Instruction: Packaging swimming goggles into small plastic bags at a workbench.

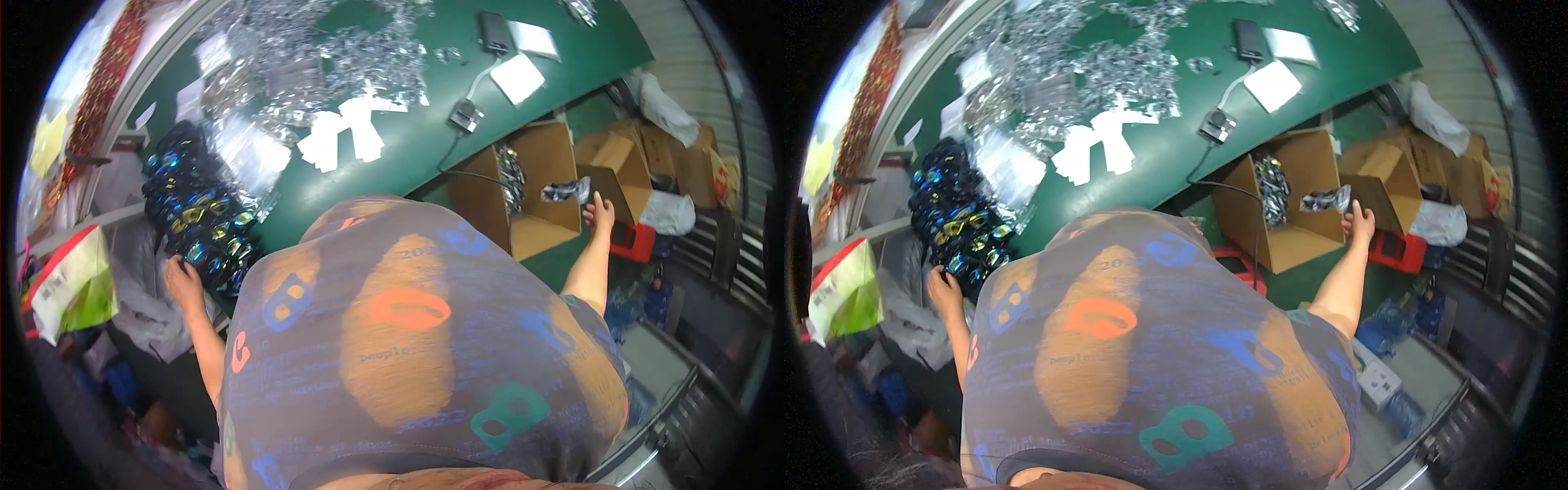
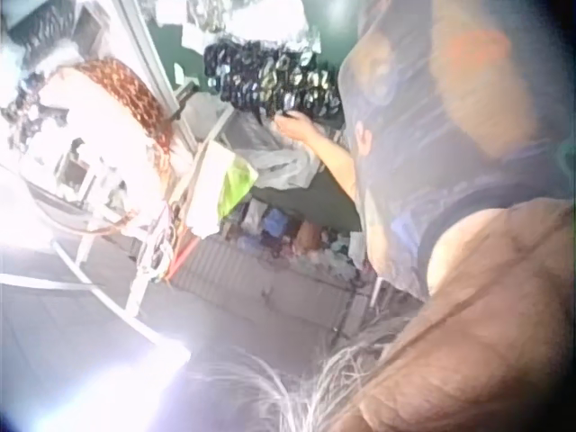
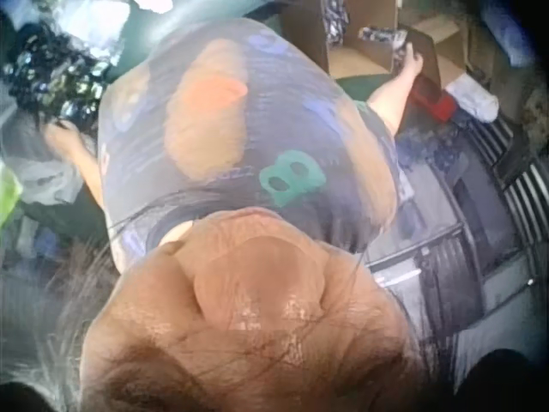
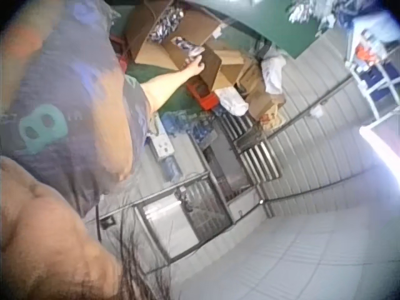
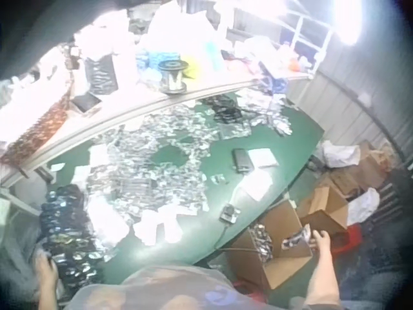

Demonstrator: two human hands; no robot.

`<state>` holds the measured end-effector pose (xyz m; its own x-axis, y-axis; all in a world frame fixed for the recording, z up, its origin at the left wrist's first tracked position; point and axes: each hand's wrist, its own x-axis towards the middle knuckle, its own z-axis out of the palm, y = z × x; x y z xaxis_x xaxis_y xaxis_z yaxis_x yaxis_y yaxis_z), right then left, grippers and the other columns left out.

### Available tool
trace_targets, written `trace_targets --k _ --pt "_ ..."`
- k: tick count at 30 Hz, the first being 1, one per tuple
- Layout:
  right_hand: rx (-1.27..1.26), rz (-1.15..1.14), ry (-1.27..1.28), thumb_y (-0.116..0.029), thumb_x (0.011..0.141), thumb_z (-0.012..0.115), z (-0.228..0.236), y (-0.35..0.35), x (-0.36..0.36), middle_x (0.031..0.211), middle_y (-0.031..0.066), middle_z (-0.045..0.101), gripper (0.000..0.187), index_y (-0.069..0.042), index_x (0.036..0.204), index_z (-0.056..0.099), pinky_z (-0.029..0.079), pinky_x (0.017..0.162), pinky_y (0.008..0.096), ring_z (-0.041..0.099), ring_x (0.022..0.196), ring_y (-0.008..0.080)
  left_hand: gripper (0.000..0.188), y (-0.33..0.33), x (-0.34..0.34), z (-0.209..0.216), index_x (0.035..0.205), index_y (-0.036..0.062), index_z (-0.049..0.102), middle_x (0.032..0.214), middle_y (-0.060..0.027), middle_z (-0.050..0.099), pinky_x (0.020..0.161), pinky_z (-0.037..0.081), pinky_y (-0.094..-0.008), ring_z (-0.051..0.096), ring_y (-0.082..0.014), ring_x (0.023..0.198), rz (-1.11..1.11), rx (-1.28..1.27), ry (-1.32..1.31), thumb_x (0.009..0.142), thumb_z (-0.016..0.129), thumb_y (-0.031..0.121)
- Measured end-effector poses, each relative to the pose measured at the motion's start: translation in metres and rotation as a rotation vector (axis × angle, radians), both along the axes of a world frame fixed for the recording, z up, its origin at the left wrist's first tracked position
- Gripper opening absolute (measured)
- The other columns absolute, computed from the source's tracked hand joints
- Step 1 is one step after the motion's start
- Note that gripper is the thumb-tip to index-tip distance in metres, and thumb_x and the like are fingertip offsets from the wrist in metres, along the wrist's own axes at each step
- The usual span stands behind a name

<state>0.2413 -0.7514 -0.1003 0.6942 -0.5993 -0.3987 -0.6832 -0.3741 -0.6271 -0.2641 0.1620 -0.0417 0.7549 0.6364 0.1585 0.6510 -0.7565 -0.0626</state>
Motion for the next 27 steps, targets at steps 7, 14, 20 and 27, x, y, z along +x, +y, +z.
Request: trace_targets --k 7,14,20,27 --pt "0.034 0.492 -0.431 -0.031 0.101 0.063 0.018 0.108 0.106 0.082 0.0045 0.070 0.034 -0.004 0.122 0.067 0.051 0.059 0.0247 0.062 0.065 0.0090 0.028 -0.062 0.008 0.105 0.112 0.0039 0.069 0.108 -0.0106 0.072 0.098 0.049 -0.0464 0.067 -0.0310 0.101 -0.145 0.320 -0.258 0.085 0.070 0.003" --pt "0.167 1.087 -0.441 -0.020 0.103 0.063 0.048 0.342 0.194 0.091 0.0045 0.068 0.031 0.001 0.125 0.067 0.054 0.070 0.0260 0.063 0.079 0.0106 0.027 -0.036 0.067 0.065 0.119 0.0108 0.073 0.113 -0.0105 0.072 0.097 0.049 -0.0384 0.066 -0.0278 0.109 0.131 0.019 -0.531 0.094 0.067 0.014" --pt "0.215 1.479 -0.288 -0.022 0.103 0.063 0.043 0.449 0.180 0.087 0.0027 0.067 0.030 -0.001 0.125 0.067 0.049 0.070 0.0230 0.060 0.076 0.0079 0.023 -0.017 0.070 0.067 0.115 0.0097 0.073 0.109 -0.0095 0.072 0.087 0.054 -0.0326 0.069 -0.0232 0.097 0.280 -0.092 -0.760 0.093 0.069 0.015" --pt "-0.070 1.729 -0.217 -0.024 0.101 0.061 0.039 0.501 0.146 0.087 0.0094 0.072 0.030 -0.005 0.124 0.068 0.054 0.072 0.0303 0.069 0.077 0.0150 0.021 -0.009 0.060 0.082 0.110 0.0096 0.073 0.101 -0.0121 0.071 0.085 0.053 -0.0377 0.068 -0.0284 0.096 0.193 0.058 -0.299 0.093 0.068 0.020"
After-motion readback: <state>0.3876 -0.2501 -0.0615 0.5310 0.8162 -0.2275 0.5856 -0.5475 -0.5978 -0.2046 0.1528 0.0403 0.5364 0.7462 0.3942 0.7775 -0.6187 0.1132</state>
